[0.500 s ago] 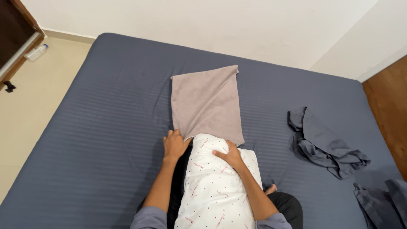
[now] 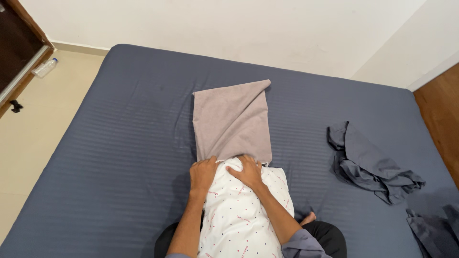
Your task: The person puts a dark gray pillowcase onto a pillow, smoothing and adjusting it. Then the person puts a light pink pillowcase onto a second pillow, smoothing and adjusting it as well.
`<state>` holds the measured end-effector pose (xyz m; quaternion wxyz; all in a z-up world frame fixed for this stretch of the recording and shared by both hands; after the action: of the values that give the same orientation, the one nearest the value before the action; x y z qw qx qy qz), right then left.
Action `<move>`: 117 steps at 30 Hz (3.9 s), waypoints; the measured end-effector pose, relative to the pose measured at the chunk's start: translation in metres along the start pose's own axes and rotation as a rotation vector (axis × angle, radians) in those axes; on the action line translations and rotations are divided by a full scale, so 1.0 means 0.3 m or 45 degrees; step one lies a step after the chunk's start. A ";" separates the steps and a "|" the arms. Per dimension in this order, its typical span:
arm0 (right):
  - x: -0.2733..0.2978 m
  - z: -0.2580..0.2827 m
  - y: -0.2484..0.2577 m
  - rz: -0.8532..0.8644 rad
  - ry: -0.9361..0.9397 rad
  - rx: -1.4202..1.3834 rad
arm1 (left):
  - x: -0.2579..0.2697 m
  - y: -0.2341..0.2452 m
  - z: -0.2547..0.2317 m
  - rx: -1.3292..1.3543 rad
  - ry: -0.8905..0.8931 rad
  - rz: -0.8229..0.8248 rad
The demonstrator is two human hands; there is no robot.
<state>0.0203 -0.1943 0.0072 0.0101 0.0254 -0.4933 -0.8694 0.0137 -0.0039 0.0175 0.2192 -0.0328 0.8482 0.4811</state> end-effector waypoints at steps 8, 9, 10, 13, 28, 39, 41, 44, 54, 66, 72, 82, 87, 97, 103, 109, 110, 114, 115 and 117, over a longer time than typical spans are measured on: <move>-0.166 -0.022 0.054 -0.162 -0.037 0.298 | 0.005 0.062 -0.012 0.156 -0.223 0.023; -0.179 -0.071 0.069 -0.131 -0.066 0.357 | 0.011 0.069 -0.002 0.136 -0.208 0.023; -0.180 -0.126 0.088 -0.112 -0.070 0.463 | 0.021 0.074 0.007 0.116 -0.192 0.024; -0.123 -0.341 0.182 0.006 -0.126 0.651 | 0.029 0.068 0.028 0.075 -0.179 0.049; 0.030 -0.722 0.021 -0.154 -0.741 -0.949 | -0.241 -0.161 -0.448 0.001 0.032 0.890; -0.048 -0.736 -0.004 -0.025 -0.761 -1.428 | -0.193 -0.457 -0.517 -0.035 0.307 0.880; -0.050 -0.712 0.016 -0.221 -0.402 -0.992 | -0.199 -0.434 -0.506 0.013 0.271 0.815; -0.037 -0.636 0.065 -0.371 -0.031 -0.390 | -0.224 -0.368 -0.496 0.113 0.195 0.492; 0.198 -0.492 0.214 -0.112 -0.279 -0.380 | -0.183 -0.379 -0.347 -0.226 -0.430 0.009; 0.153 -0.593 0.113 -0.007 -0.284 -0.327 | 0.062 -0.185 0.300 0.064 0.968 0.339; 0.213 -0.499 0.235 0.147 -0.346 -0.062 | 0.055 -0.299 0.313 0.709 0.964 -0.084; 0.277 0.298 0.199 0.572 1.021 0.010 | -0.018 -0.227 0.192 0.734 0.423 -0.223; 0.270 0.405 0.059 0.774 0.683 0.712 | 0.018 -0.148 0.224 0.401 0.288 0.146; 0.129 0.158 -0.025 0.532 0.569 0.435 | 0.126 0.152 -0.063 0.013 0.184 0.084; 0.255 0.135 0.170 0.180 0.511 0.051 | 0.116 0.068 -0.118 -0.156 -0.394 -0.227; 0.138 -0.050 0.227 -0.320 0.213 0.354 | 0.156 0.040 -0.110 -0.151 -0.553 -0.363; 0.128 -0.127 0.223 -0.323 0.118 0.430 | 0.157 0.032 -0.100 -0.187 -0.517 -0.326; 0.200 -0.478 0.235 -0.385 -0.288 0.171 | 0.184 -0.063 0.001 0.075 0.411 -0.118; 0.212 -0.548 0.213 -0.267 -0.419 0.067 | 0.179 -0.123 0.037 0.220 0.628 0.034; 0.204 -0.638 0.139 -0.084 -0.611 -0.205 | 0.171 -0.229 0.093 0.396 0.883 0.248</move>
<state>-0.0307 -0.3825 -0.0570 -0.1336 -0.1664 -0.4098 -0.8869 -0.0048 -0.0094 -0.0707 -0.1247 -0.0790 0.9338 0.3258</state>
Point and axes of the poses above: each hand's wrist, its own x-axis away from the middle knuckle, its own y-axis out of the back of the hand, z = x × y, the point moved 2 cm from there along -x, towards the middle knuckle, and after that the axes turned 1 degree about -y, right-handed, at the moved point
